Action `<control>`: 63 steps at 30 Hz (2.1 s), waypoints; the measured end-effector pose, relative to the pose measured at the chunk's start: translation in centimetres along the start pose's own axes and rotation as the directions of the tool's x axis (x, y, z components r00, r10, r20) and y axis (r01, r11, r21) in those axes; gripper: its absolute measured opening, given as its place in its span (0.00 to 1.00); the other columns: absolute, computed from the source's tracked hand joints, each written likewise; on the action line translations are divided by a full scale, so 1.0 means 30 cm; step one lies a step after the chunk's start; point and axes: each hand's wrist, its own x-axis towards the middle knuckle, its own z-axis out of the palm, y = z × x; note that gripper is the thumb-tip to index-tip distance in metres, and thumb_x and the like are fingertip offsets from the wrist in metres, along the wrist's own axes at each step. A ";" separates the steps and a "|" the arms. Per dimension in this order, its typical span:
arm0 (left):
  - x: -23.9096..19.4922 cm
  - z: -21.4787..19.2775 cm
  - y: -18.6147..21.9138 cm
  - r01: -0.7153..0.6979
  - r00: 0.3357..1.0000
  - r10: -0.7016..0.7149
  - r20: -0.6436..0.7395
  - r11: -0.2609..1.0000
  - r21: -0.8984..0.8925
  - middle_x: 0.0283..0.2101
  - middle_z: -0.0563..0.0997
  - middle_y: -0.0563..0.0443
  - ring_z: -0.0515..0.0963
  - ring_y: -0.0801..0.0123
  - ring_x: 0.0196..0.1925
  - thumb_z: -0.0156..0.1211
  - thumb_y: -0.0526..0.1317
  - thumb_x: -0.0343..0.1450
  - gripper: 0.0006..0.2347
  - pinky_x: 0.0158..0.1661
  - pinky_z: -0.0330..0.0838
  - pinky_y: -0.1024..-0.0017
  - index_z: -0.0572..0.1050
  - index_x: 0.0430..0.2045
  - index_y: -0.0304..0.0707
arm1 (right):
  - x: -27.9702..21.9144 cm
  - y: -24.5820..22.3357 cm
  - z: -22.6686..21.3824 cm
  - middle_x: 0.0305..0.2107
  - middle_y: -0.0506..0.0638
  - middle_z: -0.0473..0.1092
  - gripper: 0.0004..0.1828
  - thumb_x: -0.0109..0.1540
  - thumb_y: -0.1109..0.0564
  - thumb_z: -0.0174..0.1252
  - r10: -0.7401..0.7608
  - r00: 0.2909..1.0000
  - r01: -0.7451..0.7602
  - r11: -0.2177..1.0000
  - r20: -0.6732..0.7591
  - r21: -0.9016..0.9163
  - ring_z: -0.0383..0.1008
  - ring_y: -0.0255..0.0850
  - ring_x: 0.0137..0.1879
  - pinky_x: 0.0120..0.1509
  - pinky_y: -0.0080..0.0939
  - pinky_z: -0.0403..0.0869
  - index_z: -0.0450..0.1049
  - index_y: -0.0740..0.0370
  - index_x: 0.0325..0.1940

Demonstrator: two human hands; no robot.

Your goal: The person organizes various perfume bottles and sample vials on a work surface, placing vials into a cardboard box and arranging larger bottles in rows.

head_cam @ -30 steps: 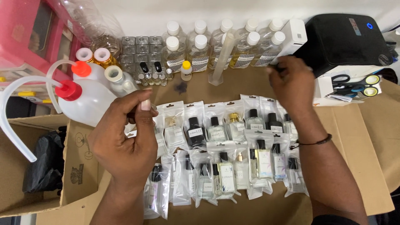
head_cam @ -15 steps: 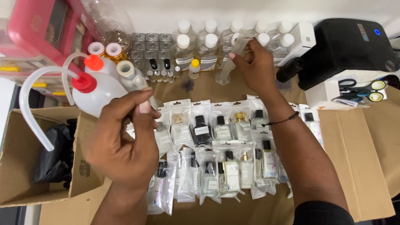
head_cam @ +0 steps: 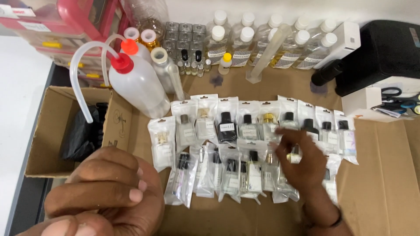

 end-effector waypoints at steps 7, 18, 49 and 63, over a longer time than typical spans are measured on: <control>-0.005 -0.071 0.090 -0.274 0.886 0.216 0.410 0.958 0.088 0.20 0.72 0.51 0.72 0.70 0.18 0.57 0.37 0.70 0.06 0.25 0.72 0.72 0.67 0.26 0.43 | -0.222 -0.129 0.044 0.40 0.58 0.76 0.08 0.62 0.64 0.65 -0.568 0.823 0.568 0.822 -0.002 0.029 0.77 0.46 0.38 0.37 0.41 0.77 0.76 0.69 0.43; -0.233 -0.391 -0.132 -0.123 0.705 -0.414 0.576 0.728 0.674 0.40 0.77 0.48 0.77 0.66 0.39 0.60 0.37 0.75 0.10 0.30 0.71 0.72 0.78 0.49 0.37 | -0.492 -0.085 0.135 0.43 0.56 0.76 0.08 0.64 0.63 0.58 -0.545 0.837 0.546 0.838 -0.046 0.006 0.74 0.50 0.47 0.50 0.47 0.74 0.77 0.67 0.46; -0.252 -0.130 -0.396 -0.187 0.614 -0.608 0.504 0.508 0.841 0.47 0.74 0.35 0.72 0.42 0.51 0.64 0.45 0.68 0.20 0.37 0.73 0.46 0.71 0.51 0.37 | -0.375 -0.166 0.121 0.43 0.57 0.76 0.13 0.62 0.61 0.65 -0.629 0.776 0.630 0.774 0.041 -0.056 0.73 0.51 0.45 0.47 0.49 0.71 0.74 0.63 0.50; -0.212 -0.213 -0.366 0.108 0.450 -0.792 0.412 0.507 0.855 0.53 0.73 0.31 0.76 0.36 0.60 0.57 0.45 0.76 0.20 0.54 0.74 0.48 0.69 0.65 0.52 | 0.215 -0.209 0.364 0.53 0.62 0.73 0.34 0.58 0.47 0.65 -0.210 0.704 0.451 0.870 0.678 -0.198 0.60 0.59 0.66 0.69 0.59 0.54 0.74 0.67 0.63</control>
